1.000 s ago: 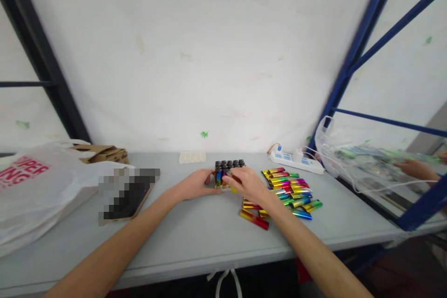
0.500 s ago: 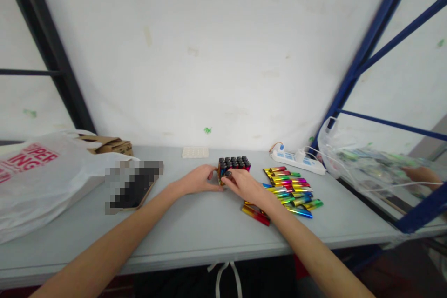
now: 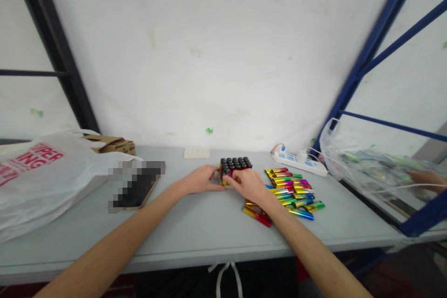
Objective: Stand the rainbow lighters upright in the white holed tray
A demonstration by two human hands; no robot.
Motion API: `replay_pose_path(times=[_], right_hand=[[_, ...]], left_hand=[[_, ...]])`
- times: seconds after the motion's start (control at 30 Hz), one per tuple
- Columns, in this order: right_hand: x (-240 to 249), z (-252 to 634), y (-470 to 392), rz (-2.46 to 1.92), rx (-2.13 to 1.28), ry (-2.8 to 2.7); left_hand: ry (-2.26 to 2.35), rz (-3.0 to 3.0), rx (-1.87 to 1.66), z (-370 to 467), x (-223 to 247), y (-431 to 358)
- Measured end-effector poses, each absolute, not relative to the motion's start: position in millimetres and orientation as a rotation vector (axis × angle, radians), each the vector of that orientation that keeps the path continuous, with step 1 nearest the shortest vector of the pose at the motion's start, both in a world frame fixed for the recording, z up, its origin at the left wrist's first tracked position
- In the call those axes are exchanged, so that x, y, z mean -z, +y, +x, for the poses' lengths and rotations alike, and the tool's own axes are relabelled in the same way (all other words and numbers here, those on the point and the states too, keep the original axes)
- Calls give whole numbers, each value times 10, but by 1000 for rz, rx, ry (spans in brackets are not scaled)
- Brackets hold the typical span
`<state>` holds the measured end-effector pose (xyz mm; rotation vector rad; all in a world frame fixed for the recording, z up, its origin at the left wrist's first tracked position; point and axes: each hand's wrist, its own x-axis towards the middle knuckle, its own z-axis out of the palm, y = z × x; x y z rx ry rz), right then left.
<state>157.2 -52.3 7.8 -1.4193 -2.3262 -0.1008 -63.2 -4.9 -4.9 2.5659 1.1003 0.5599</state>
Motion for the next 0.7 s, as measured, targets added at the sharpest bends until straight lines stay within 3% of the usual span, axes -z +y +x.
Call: replay_pose_path(times=[0.2, 0.37, 0.7], right_hand=[[-275, 2206, -338, -1315, 1, -2115], [-276, 2611, -397, -1291, -255, -2367], [47, 2678, -421, -1354, -107, -2383]], left_hand=[[1161, 2586, -625, -557, 79, -73], [1271, 2577, -613, -521, 117, -56], [1220, 2544, -565, -605, 63, -14]])
